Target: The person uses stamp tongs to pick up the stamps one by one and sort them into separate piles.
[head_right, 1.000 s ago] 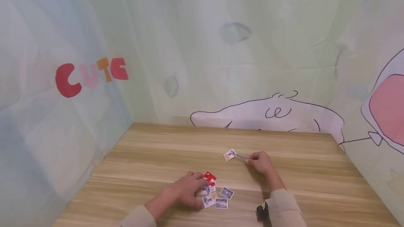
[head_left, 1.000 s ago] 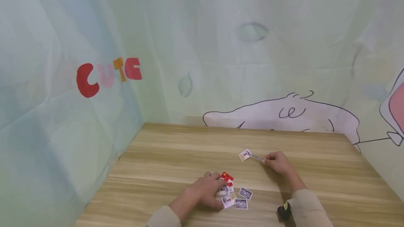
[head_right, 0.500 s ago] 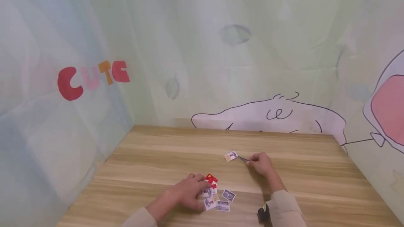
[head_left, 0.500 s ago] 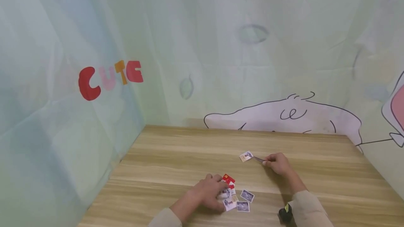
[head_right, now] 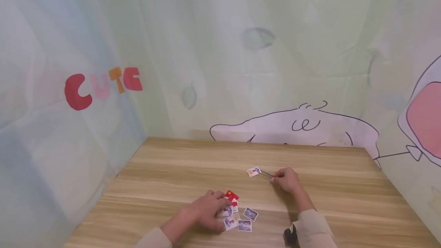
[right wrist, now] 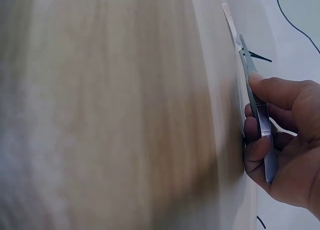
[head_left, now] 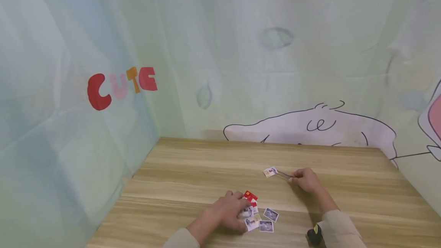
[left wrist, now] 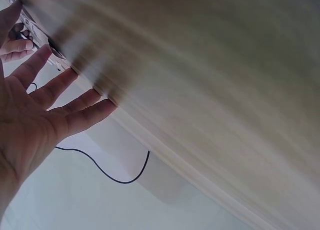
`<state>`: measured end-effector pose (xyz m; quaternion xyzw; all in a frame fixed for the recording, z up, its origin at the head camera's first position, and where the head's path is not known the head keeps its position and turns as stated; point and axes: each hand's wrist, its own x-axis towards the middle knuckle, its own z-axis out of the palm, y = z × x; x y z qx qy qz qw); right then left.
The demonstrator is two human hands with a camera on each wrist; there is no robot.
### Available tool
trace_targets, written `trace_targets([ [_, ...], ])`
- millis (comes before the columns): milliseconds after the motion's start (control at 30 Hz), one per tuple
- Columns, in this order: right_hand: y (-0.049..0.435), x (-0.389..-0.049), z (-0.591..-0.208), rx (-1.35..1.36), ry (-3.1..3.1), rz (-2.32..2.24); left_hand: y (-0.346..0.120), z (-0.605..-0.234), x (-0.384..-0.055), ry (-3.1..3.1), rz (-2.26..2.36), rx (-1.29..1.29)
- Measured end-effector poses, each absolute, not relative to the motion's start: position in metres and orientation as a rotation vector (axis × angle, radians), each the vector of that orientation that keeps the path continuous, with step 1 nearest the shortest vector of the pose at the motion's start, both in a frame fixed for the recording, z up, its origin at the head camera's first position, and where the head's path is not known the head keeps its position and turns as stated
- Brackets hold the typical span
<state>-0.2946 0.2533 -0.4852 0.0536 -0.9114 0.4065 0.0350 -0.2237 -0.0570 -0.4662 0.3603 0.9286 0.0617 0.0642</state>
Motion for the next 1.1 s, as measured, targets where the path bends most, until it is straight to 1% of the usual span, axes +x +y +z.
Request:
trace_targets([
  [400,0.259,-0.289,-0.48,0.13,-2.816,1.229,-0.057,-0.465,-0.224,2.805,0.19,1.081],
  [633,0.262,-0.281,-0.482,0.192,-2.781,1.255,-0.057,-0.466,-0.224,2.802,0.192,1.089],
  [800,0.263,-0.277,-0.484,0.185,-2.797,1.294,-0.057,-0.468,-0.224,2.802,0.187,1.085],
  [1100,0.258,-0.267,-0.475,0.228,-2.84,1.362,-0.057,-0.468,-0.223,2.798,0.206,1.078],
])
